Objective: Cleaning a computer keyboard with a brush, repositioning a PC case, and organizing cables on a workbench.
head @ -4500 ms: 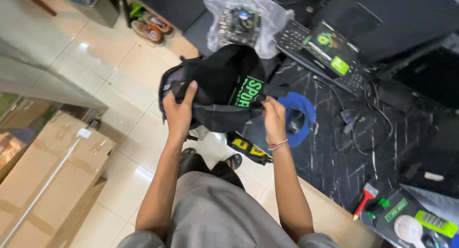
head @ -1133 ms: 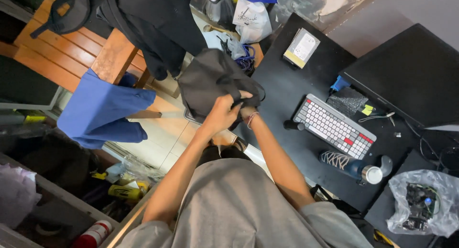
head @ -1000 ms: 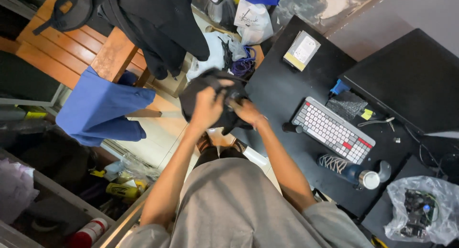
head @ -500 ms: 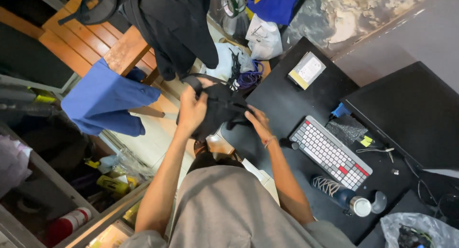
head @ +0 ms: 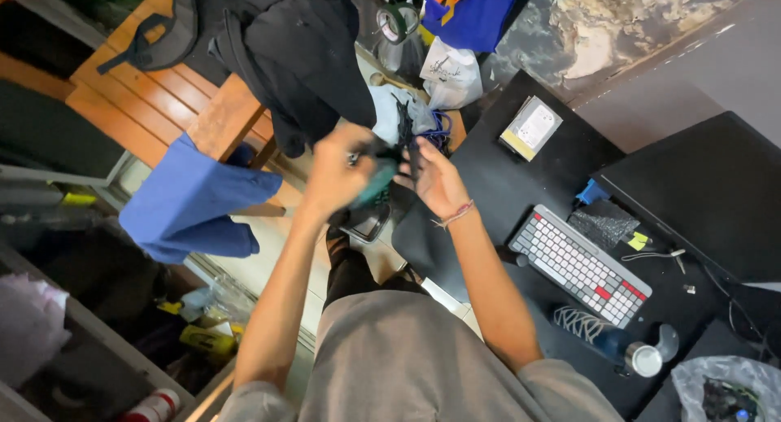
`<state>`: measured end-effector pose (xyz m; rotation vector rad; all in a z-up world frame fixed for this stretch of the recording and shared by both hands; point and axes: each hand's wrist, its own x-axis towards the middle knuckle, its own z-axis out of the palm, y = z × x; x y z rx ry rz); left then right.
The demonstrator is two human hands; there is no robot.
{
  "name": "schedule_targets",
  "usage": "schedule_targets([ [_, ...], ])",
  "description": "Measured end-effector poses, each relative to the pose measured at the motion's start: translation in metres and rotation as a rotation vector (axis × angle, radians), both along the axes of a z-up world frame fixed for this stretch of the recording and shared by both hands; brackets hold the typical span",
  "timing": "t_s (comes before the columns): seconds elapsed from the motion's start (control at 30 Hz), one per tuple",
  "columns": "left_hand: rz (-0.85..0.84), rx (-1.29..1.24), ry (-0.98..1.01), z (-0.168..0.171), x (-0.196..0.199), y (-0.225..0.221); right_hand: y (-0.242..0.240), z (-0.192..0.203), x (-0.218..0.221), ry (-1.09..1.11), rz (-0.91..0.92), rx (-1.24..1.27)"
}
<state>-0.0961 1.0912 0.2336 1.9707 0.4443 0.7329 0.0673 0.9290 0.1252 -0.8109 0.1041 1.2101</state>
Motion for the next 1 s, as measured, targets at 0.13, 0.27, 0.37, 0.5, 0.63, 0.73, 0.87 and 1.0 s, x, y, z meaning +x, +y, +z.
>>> schedule_targets([
  [0.13,-0.166,0.047,0.207,-0.003,0.022,0.001,0.041,0.017,0.003,-0.13,0.025,0.011],
  [0.27,-0.299,0.033,0.225,0.038,0.027,0.034,0.064,0.061,0.006,-0.468,0.066,-0.015],
  [0.37,-0.434,0.163,0.155,0.037,0.038,0.065,0.076,0.067,0.022,-0.587,0.126,-0.016],
  [0.5,-0.5,-0.137,-0.081,0.018,0.074,0.132,0.095,0.129,0.033,-0.592,0.248,0.077],
  [0.63,-0.797,-0.484,-0.06,0.046,0.115,0.146,0.118,0.168,0.085,-0.849,0.393,0.067],
  [0.73,-0.841,-0.405,0.03,0.071,0.154,0.158,0.126,0.206,0.118,-1.107,0.409,0.01],
  [0.87,-0.918,-0.284,-0.132,0.066,0.209,0.174,0.126,0.222,0.145,-1.564,0.155,-0.318],
  [1.0,-0.778,-0.074,-0.293,0.081,0.241,0.178,0.139,0.199,0.181,-1.97,-0.226,-0.443],
])
